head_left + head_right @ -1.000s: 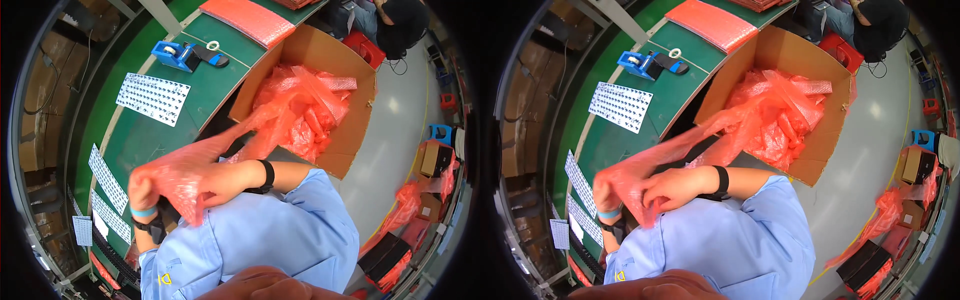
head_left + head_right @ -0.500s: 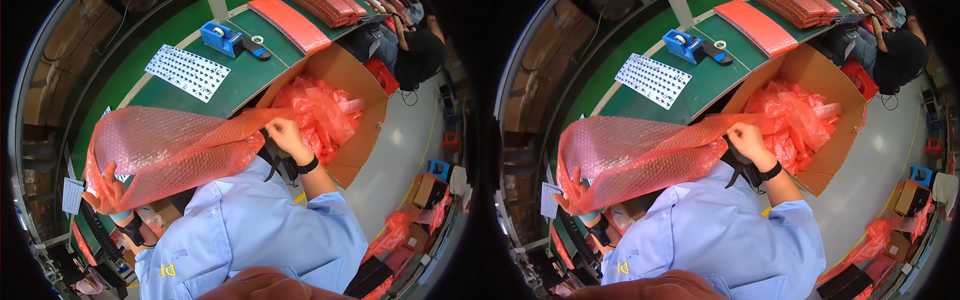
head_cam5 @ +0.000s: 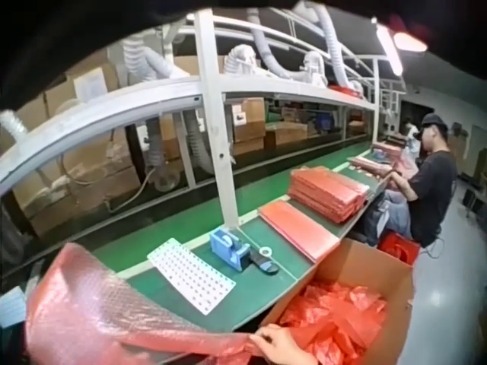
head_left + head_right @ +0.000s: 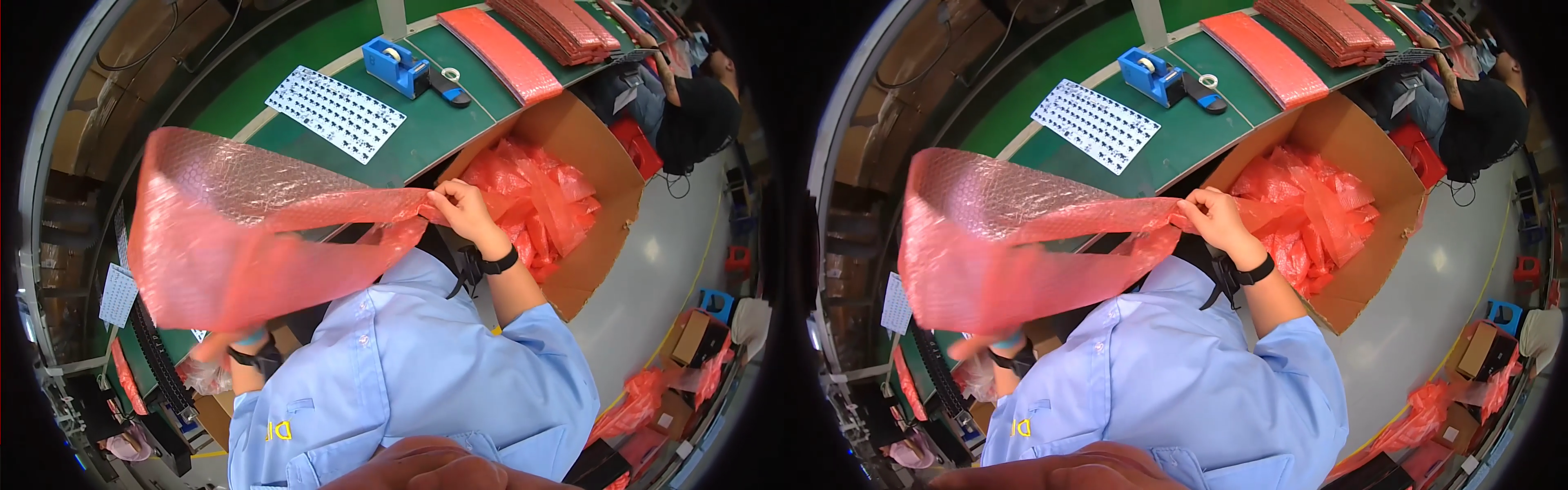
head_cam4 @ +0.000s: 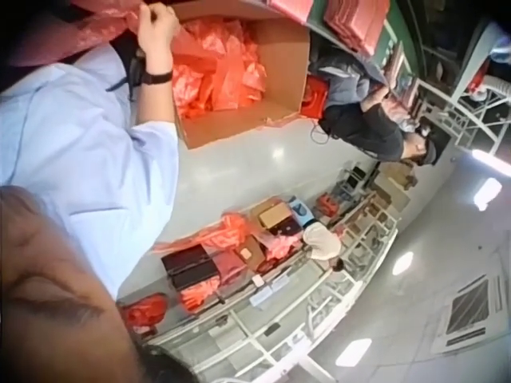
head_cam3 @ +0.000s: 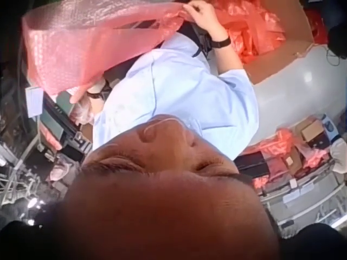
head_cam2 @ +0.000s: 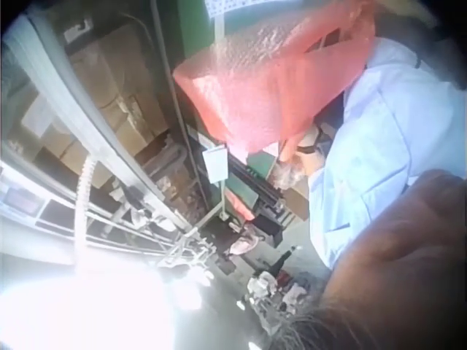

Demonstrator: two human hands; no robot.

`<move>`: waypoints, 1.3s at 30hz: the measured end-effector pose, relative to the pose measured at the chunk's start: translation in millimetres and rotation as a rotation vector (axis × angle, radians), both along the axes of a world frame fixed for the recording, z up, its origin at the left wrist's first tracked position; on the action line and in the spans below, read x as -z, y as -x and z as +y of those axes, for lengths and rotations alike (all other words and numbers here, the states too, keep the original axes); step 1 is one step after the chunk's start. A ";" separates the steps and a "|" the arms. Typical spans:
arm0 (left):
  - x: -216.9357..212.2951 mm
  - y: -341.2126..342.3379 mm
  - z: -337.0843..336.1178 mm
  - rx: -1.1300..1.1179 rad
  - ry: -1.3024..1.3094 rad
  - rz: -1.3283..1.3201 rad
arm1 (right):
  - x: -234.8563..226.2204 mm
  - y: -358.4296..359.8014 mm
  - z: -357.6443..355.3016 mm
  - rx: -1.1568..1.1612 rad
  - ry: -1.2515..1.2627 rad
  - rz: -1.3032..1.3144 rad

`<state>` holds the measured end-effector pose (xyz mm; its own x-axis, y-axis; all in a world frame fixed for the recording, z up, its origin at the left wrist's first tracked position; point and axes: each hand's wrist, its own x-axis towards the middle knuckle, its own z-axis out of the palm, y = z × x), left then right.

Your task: The person picks up a pink bubble wrap sheet from a box, places a circuit board onto it, and folds the wrap over the board. They repeat this process, wrapping several circuit boards individually by hand and stacking them on the workbench.

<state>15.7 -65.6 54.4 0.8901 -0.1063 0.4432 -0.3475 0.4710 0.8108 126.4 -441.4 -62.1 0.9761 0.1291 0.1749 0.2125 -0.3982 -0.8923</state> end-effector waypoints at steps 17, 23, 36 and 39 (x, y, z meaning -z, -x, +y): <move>-67.7 -22.7 -40.4 0.022 -0.204 0.298 | 18.2 12.7 -141.8 0.906 0.251 -0.049; 27.6 -1.3 42.6 0.032 -0.260 0.229 | 33.1 61.8 -177.4 1.006 0.961 0.082; -33.1 -2.1 -1.2 0.009 -0.222 0.281 | -122.0 -21.8 117.0 -0.518 -0.277 -0.573; -28.1 -19.7 -8.3 0.273 0.586 0.544 | -108.7 -51.2 165.9 -0.587 -0.193 -0.613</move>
